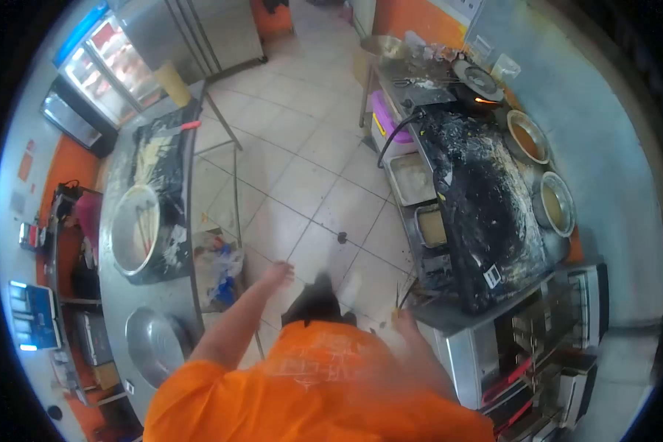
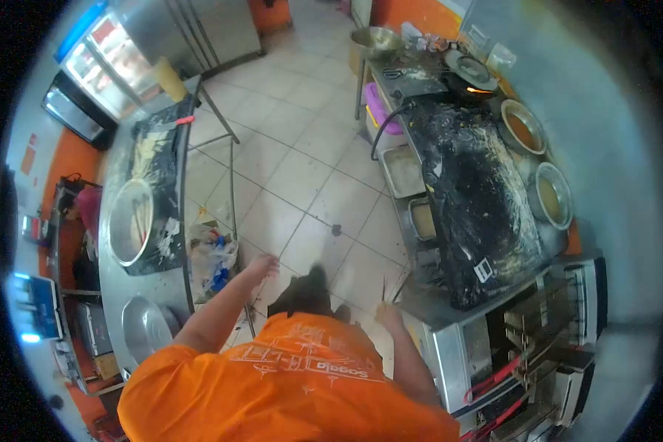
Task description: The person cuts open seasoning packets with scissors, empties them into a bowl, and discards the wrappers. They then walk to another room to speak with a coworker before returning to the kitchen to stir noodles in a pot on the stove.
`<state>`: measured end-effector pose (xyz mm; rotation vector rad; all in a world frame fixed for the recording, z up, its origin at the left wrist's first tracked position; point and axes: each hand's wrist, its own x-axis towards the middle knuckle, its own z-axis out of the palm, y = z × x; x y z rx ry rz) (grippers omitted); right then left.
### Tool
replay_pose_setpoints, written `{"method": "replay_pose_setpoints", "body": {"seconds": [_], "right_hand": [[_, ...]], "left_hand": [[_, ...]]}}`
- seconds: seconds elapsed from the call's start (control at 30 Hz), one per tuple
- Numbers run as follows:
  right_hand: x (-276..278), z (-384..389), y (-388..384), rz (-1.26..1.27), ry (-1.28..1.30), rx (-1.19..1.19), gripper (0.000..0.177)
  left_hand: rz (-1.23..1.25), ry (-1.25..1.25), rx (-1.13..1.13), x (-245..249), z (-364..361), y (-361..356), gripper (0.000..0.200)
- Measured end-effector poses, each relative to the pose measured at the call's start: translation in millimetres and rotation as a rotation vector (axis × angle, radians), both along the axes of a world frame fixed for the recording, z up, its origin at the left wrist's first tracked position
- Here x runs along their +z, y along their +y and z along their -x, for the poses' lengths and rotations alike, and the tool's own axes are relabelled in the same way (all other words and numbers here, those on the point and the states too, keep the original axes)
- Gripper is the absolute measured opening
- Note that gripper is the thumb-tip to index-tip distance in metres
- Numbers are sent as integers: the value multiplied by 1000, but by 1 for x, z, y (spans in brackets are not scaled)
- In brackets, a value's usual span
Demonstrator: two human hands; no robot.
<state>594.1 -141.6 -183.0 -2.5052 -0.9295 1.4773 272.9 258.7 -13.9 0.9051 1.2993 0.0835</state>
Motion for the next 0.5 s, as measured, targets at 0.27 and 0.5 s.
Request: {"method": "replay_pose_setpoints", "body": {"seconds": [0.27,0.5], "right_hand": [[65,-66,180,-613,45,-671,19],[169,44,199,280,333,-1371,18]], "left_hand": [[-4,-209,-361,-38,-327,251,21],[128,-225,-533,44,-605,366,31]]}}
